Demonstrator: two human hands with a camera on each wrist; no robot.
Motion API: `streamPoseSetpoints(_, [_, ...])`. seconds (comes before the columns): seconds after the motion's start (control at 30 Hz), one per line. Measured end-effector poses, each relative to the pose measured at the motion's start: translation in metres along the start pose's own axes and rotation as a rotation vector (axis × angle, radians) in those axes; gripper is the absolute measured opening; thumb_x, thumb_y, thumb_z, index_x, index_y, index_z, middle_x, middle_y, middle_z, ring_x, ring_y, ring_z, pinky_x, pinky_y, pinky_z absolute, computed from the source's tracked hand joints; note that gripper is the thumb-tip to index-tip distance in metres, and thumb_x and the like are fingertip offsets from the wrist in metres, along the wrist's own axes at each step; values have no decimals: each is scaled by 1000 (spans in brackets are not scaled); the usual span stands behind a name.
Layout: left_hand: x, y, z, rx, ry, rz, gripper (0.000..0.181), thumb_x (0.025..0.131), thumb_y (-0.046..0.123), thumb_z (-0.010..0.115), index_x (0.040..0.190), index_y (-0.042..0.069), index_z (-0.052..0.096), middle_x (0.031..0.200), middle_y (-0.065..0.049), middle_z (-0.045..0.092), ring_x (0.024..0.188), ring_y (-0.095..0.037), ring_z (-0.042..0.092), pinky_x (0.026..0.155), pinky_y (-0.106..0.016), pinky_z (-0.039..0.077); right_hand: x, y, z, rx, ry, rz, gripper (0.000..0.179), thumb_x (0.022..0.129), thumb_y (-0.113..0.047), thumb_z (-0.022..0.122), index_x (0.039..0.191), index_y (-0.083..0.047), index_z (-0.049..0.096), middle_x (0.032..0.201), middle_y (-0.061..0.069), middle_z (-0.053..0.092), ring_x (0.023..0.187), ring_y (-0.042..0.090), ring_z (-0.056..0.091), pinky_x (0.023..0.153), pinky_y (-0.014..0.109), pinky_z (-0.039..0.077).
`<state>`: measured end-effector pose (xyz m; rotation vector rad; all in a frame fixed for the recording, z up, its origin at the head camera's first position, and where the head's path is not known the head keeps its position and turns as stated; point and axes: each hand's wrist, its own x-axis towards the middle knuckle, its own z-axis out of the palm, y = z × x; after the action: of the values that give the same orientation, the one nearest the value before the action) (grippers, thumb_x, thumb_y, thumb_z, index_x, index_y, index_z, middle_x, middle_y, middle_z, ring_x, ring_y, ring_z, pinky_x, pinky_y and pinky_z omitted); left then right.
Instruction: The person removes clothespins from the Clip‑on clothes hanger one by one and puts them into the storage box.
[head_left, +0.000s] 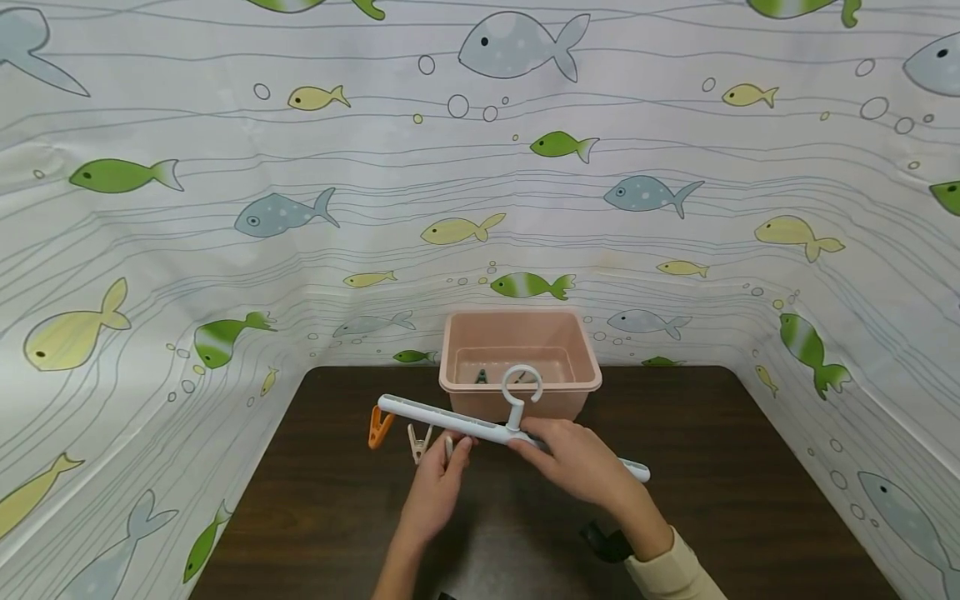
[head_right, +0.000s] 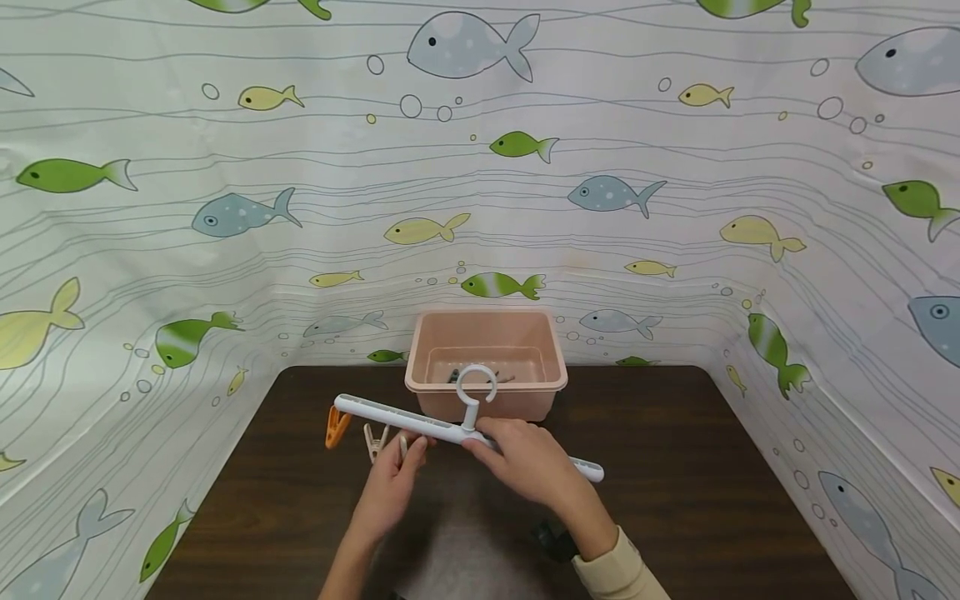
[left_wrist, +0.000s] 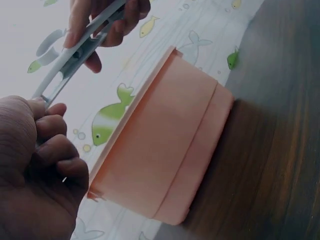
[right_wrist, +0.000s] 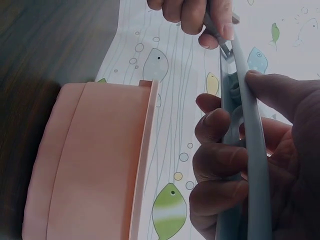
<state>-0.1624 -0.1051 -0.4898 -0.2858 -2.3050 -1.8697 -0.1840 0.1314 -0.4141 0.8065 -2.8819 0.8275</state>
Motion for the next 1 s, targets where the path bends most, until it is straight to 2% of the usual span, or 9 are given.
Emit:
streamPoseSetpoints(0.13, [-1, 1, 2, 75, 38, 31, 15, 113, 26, 59, 105, 15, 66, 78, 6, 47, 64, -3, 39, 59, -23, 36, 0, 1, 1, 12, -3, 11, 26, 108, -54, 60, 99, -30, 64, 74, -16, 49, 67, 3, 49, 63, 28, 42])
streamPoseSetpoints(0.27, [-1, 0, 5, 161, 87, 74, 11, 112, 25, 61, 102, 21, 64, 73, 11, 39, 62, -1, 34, 59, -21, 33, -1, 2, 2, 0, 1, 0, 29, 108, -56, 57, 99, -29, 64, 75, -15, 50, 69, 4, 50, 64, 29, 42])
streamPoseSetpoints(0.37, [0, -2, 7, 233, 125, 135, 11, 111, 24, 62, 103, 18, 64, 73, 13, 33, 62, 0, 31, 59, -21, 32, 0, 3, 2, -17, 8, -6, 29, 109, -55, 57, 99, -29, 64, 76, -16, 52, 71, 4, 51, 66, 29, 43])
streamPoseSetpoints(0.53, [-1, -3, 10, 363, 208, 241, 12, 110, 22, 63, 103, 12, 65, 72, 14, 38, 64, -2, 37, 60, -24, 37, 0, 2, 4, -23, 16, -5, 25, 109, -53, 59, 102, -30, 65, 80, -17, 57, 72, 4, 53, 67, 30, 44])
streamPoseSetpoints(0.77, [-5, -6, 11, 546, 306, 289, 9, 105, 15, 71, 102, 15, 62, 74, 10, 46, 67, -7, 46, 62, -26, 41, 0, 2, 12, -29, -18, 7, 34, 110, -58, 51, 103, -28, 65, 79, -16, 55, 72, 5, 53, 66, 31, 44])
streamPoseSetpoints(0.9, [-4, -5, 11, 580, 325, 326, 11, 104, 15, 72, 103, 14, 62, 76, 8, 48, 67, -9, 48, 61, -27, 43, 0, 1, 14, -13, -34, 18, 38, 111, -59, 47, 104, -27, 65, 77, -15, 55, 71, 5, 53, 65, 31, 44])
streamPoseSetpoints(1.0, [-2, -3, 10, 587, 324, 329, 10, 104, 16, 73, 104, 14, 62, 75, 8, 49, 67, -9, 48, 61, -27, 42, 0, 1, 14, -7, -24, 17, 37, 111, -59, 48, 103, -27, 64, 76, -15, 54, 70, 5, 52, 64, 30, 43])
